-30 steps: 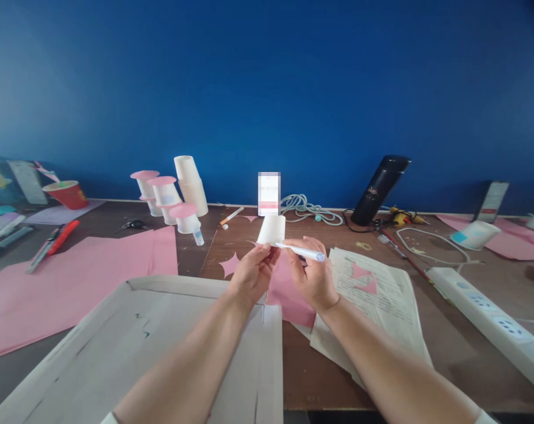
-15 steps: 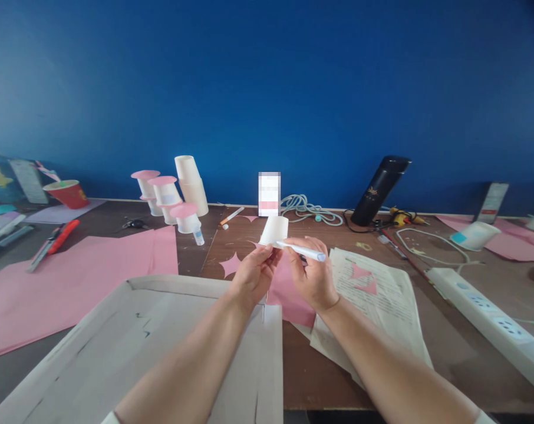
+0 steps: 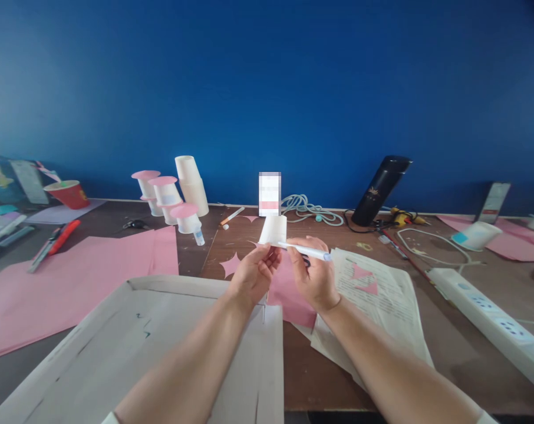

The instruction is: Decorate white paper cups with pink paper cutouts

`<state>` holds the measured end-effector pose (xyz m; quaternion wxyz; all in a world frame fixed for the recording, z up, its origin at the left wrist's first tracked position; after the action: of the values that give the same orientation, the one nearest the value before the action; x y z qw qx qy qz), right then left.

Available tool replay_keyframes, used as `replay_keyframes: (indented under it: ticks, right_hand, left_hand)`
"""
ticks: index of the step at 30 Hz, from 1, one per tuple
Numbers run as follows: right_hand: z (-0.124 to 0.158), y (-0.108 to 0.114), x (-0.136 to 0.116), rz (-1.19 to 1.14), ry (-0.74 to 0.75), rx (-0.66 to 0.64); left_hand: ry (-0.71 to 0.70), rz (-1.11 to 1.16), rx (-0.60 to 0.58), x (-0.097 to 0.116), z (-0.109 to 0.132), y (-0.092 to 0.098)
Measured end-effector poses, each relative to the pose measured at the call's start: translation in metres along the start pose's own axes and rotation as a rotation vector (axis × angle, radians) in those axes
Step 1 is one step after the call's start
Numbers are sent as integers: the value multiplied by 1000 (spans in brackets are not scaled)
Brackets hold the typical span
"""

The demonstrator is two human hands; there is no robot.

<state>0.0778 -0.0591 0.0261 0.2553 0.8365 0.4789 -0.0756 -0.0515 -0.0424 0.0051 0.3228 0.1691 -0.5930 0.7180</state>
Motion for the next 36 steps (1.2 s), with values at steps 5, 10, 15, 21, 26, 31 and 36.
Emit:
replay_keyframes:
  ticks: [5,10,15,21,26,31,36]
  right_hand:
    - [1,-1,2,9,-29,-18]
    - [2,-1,4,8,-49,-32]
    - [2,-1,2,-4,-46,-37]
    - [0,0,2,-4,-50,-31]
    - [2,1,2,-93,-107,-6]
    - [2,0,12,-354,-374,217]
    - [8,-8,39,-537,-667,192]
  left_hand:
    - [-5,3,-18,0,0,1]
    - [2,14,-7,1,0,0]
    - [3,11,-5,1,0,0]
    - [-1,4,-11,0,0,1]
    - [4,23,-14,2,1,2]
    - [10,52,-41,6,5,0]
    - [86,49,-35,7,8,-5]
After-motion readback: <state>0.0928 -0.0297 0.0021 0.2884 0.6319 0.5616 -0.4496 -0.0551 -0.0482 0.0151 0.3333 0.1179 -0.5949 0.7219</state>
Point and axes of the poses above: each hand's wrist, its own z-axis away from the middle knuckle, its own y-axis out of the back of the hand, x = y × z, the point moved 1 cm from there along -z, towards the middle knuckle, and after that the axes turned 11 degrees about -z, right-handed, at the moved point
